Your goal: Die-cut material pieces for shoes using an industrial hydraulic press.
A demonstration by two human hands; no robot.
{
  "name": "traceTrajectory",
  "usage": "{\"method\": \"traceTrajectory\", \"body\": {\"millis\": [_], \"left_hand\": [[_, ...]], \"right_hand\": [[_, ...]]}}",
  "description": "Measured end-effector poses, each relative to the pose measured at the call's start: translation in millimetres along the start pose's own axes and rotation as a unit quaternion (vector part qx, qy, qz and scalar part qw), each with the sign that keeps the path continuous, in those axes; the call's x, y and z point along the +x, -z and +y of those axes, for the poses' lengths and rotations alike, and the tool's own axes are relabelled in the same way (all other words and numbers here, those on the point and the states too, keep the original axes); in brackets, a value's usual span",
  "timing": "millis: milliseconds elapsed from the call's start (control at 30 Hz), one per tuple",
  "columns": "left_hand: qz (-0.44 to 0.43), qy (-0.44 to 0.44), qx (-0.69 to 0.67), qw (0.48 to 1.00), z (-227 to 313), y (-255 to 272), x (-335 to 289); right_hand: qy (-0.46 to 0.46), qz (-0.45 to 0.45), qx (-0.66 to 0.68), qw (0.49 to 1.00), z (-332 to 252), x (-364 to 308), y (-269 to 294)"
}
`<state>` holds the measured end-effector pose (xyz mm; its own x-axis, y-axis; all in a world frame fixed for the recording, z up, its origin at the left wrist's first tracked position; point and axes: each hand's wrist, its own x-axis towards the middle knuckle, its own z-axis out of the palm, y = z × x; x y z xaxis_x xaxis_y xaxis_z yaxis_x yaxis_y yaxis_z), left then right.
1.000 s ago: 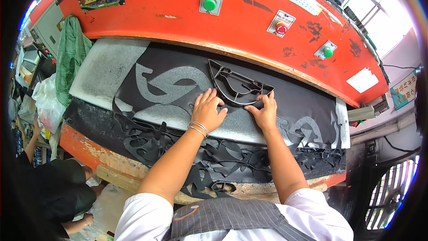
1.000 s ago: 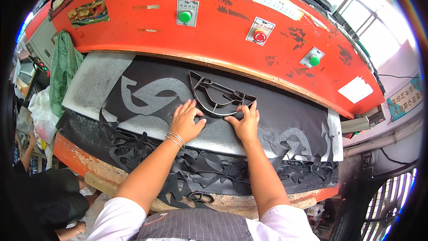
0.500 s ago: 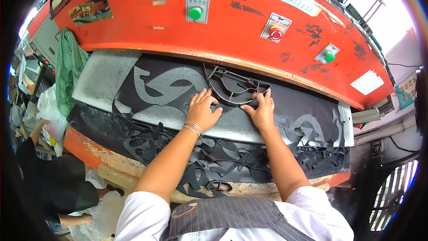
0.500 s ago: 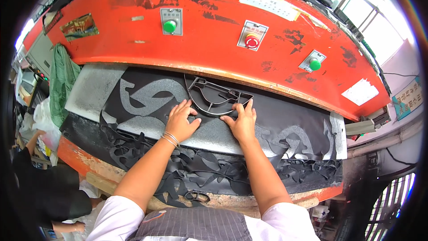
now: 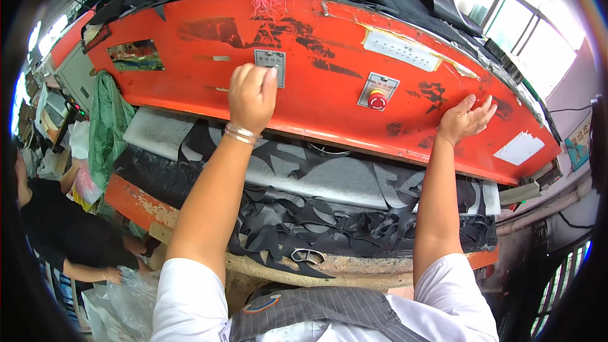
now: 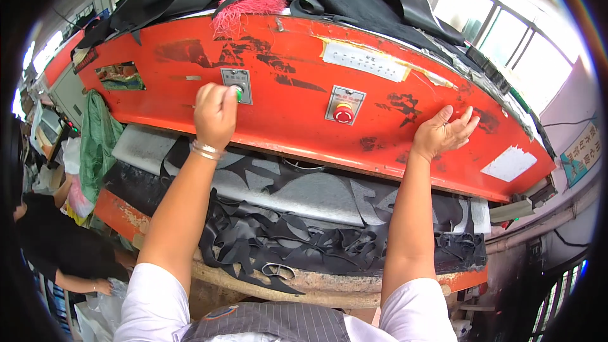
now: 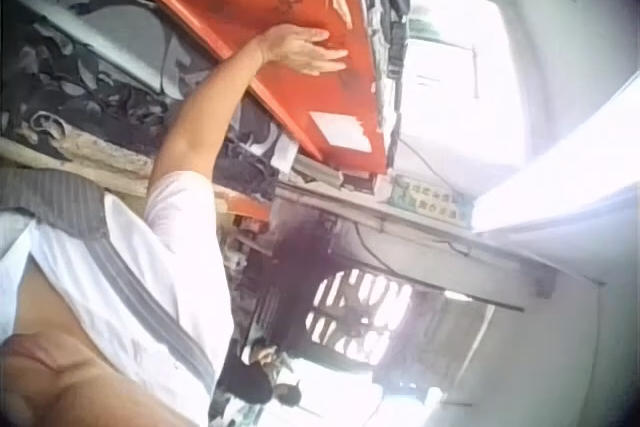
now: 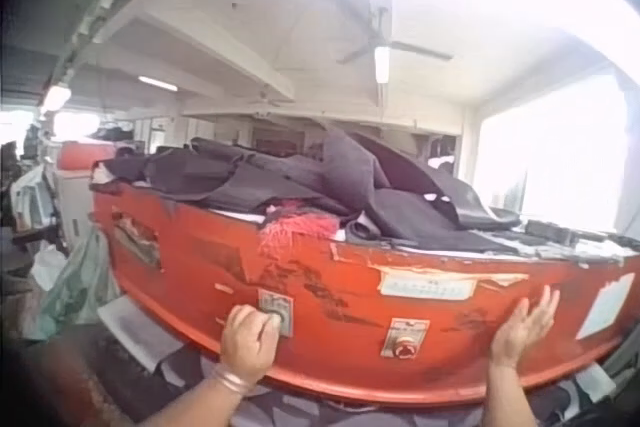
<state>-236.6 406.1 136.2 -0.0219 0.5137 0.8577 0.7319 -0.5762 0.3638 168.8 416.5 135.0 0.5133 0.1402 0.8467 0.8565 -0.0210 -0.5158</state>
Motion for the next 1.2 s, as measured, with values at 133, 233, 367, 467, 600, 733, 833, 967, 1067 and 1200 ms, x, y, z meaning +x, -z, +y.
{"method": "traceTrajectory", "body": {"millis": [133,233,367,467,600,733,833,967,1067,1200], "left_hand": [[-0.146,0.091,-0.031,0.985,-3.7,9.5,11.2],[-0.258,0.141,-0.081,0.952,41.1,31.3,-5.8],[-0.476,0.173,-0.059,0.860,92.4,109.4,-106.1],[-0.558,0.228,-0.070,0.795,136.6,149.7,-166.1],[-0.479,0.184,-0.035,0.858,166.9,165.1,-194.0],[-0.417,0.181,-0.001,0.891,170.6,155.8,-198.6],[-0.415,0.189,-0.004,0.890,171.6,157.3,-204.3],[-0.423,0.174,-0.007,0.889,161.2,157.8,-225.6],[-0.512,0.163,-0.023,0.843,149.3,165.7,-232.7],[-0.570,0.134,-0.043,0.809,134.0,140.9,-215.7]], "right_hand": [[-0.004,-0.034,0.034,0.999,-0.6,-1.3,9.6],[0.085,-0.120,0.118,0.982,2.0,-15.1,54.9],[0.214,-0.529,0.243,0.784,-17.9,-87.3,162.5],[0.229,-0.782,0.234,0.530,-39.2,-99.9,246.4],[0.172,-0.792,0.157,0.565,-56.9,-124.9,315.3],[0.181,-0.780,0.131,0.585,-66.8,-126.4,313.4],[0.204,-0.781,0.127,0.576,-61.7,-133.7,312.9],[0.255,-0.825,0.169,0.475,-46.6,-141.7,295.8],[0.355,-0.817,0.225,0.395,-43.7,-138.0,241.9],[0.545,-0.559,0.268,0.565,-68.7,-143.6,117.4]]}}
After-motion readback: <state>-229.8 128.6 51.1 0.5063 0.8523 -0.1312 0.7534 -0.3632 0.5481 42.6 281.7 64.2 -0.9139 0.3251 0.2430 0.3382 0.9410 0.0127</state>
